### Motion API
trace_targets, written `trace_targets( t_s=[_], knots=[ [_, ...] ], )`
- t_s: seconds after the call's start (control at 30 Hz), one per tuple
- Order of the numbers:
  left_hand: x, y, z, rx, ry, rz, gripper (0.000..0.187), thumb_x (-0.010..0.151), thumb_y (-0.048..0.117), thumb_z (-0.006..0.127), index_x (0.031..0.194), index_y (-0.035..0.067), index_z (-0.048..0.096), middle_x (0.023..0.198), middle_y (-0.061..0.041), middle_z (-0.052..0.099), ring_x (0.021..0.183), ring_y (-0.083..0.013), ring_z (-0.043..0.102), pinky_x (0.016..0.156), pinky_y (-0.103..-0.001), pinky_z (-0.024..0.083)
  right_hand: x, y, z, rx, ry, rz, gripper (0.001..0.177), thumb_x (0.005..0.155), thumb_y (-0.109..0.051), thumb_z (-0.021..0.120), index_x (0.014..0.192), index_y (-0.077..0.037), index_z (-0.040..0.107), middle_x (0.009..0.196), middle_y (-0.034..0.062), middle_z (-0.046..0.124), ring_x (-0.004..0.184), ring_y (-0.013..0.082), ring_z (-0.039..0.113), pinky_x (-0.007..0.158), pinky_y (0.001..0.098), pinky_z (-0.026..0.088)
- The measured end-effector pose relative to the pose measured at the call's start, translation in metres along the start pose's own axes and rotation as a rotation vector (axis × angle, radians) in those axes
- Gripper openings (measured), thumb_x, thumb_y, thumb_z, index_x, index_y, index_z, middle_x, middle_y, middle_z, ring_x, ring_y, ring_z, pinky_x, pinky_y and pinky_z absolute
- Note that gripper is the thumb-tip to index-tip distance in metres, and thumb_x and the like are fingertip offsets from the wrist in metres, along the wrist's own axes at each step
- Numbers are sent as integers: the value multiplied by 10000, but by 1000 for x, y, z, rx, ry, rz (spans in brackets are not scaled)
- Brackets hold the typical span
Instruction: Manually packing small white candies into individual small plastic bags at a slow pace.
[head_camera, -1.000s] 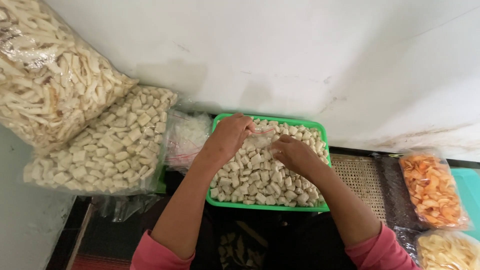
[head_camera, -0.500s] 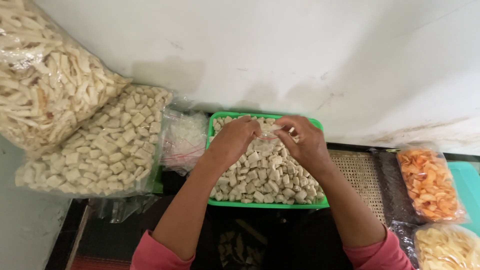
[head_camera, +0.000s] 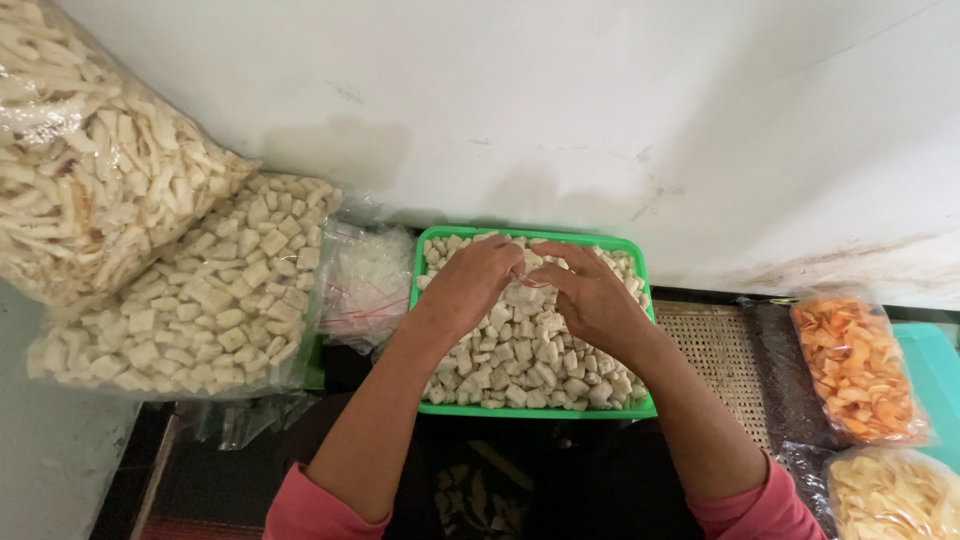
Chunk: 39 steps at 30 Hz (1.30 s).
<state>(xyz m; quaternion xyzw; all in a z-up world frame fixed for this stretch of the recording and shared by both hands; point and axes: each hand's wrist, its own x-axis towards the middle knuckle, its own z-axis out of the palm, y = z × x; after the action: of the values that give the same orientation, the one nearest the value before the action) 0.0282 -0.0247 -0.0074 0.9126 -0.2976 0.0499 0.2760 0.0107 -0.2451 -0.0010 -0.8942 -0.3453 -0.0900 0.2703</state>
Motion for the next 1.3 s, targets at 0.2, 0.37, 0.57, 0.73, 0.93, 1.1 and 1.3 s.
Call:
trace_targets(
  t_s=[0.2, 0.37, 0.57, 0.73, 0.93, 1.1, 1.3],
  knots=[
    [0, -7, 2, 3, 11, -13, 159, 1028, 60, 578, 911, 156, 527, 878, -45, 534, 796, -304, 678, 630, -431, 586, 3, 15, 2, 148, 93, 11, 538, 884, 61, 440, 1329, -151, 657, 1372, 139, 602, 1229, 398, 619, 989, 483, 515],
    [-1, -21, 6, 45, 29, -41, 146, 1025, 115, 590, 918, 173, 510, 897, -47, 540, 822, -331, 688, 667, -450, 593, -6, 36, -3, 183, 58, 183, 360, 942, -12, 540, 1249, -109, 702, 1128, 165, 716, 986, 385, 722, 855, 485, 571],
    [-1, -23, 7, 27, 31, -52, 137, 1047, 149, 550, 938, 191, 479, 903, -44, 508, 811, -347, 680, 658, -460, 579, -10, 15, -5, -25, -463, 428, 304, 914, -160, 657, 1215, -181, 696, 1150, 147, 735, 1039, 391, 726, 895, 539, 565],
    [-1, -23, 6, -9, 49, -43, 133, 1042, 134, 540, 939, 184, 471, 895, -64, 507, 811, -381, 677, 636, -476, 577, -8, 13, 9, -120, -633, 496, 349, 908, -228, 692, 1256, -216, 662, 1217, 98, 679, 1101, 374, 706, 905, 536, 563],
    [-2, -26, 7, 6, 56, -61, 137, 1040, 134, 549, 938, 190, 477, 896, -43, 511, 793, -346, 684, 622, -443, 578, -9, 24, 25, -252, -657, 466, 257, 965, -301, 631, 1217, -250, 626, 1207, 72, 646, 1073, 431, 680, 881, 544, 558],
    [-1, -25, 4, 0, 26, -59, 135, 1041, 109, 541, 937, 176, 487, 901, -64, 522, 788, -377, 686, 609, -460, 576, -10, 35, 22, -206, -534, 436, 256, 925, -290, 663, 1172, -225, 656, 1058, 70, 707, 1003, 381, 718, 849, 512, 578],
    [2, -24, 11, -15, 21, -52, 149, 1019, 60, 567, 949, 174, 503, 895, -60, 528, 779, -364, 693, 599, -451, 575, -17, 65, 18, 27, 84, 370, 236, 896, -229, 756, 1127, -206, 714, 1004, 15, 743, 920, 219, 736, 741, 332, 603]
  ],
)
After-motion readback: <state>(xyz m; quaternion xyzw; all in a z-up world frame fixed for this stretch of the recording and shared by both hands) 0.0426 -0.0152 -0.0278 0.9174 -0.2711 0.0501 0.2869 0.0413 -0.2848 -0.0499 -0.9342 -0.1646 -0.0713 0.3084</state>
